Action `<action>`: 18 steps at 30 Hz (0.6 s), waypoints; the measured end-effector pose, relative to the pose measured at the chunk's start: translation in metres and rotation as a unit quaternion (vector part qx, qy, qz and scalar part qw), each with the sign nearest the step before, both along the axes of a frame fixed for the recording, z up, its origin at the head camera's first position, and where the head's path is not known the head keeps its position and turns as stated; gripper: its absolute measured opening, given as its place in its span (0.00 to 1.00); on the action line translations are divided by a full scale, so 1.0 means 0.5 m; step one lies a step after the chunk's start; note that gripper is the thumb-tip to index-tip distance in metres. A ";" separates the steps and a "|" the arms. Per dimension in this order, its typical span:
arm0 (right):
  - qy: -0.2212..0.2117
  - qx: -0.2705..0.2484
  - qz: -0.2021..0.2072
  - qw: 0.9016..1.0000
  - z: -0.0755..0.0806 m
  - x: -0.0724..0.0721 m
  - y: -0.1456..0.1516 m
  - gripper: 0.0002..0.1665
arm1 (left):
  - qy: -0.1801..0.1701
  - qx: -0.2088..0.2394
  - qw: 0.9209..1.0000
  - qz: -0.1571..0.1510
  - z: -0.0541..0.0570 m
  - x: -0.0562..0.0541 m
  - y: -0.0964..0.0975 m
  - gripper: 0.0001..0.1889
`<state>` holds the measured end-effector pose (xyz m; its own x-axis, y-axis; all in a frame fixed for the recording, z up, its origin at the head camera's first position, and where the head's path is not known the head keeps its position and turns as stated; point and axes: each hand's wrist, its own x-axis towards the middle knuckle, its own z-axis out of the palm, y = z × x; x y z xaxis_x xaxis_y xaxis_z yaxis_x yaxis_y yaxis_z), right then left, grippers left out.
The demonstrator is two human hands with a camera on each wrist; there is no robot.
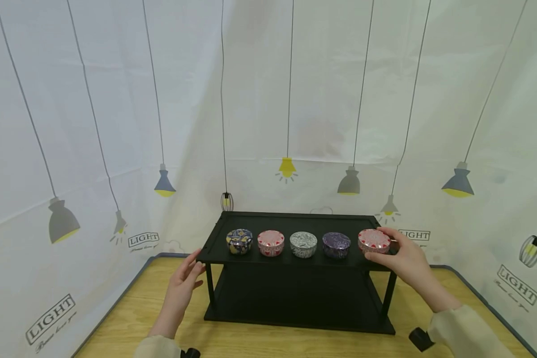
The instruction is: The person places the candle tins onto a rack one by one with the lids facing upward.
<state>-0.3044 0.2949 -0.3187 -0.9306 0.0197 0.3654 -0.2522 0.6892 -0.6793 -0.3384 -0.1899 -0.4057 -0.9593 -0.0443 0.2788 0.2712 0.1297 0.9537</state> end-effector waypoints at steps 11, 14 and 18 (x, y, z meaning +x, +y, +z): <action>-0.018 0.025 -0.005 1.000 -0.011 -0.017 0.006 0.52 | -0.003 -0.001 1.000 -0.001 0.002 0.002 -0.001 0.28; -0.019 0.034 -0.007 0.999 -0.011 -0.018 0.008 0.52 | 0.000 -0.001 1.000 -0.003 0.002 0.002 -0.001 0.28; -0.023 0.048 -0.012 0.999 -0.011 -0.018 0.012 0.52 | 0.000 -0.002 1.000 0.000 0.001 0.002 0.000 0.27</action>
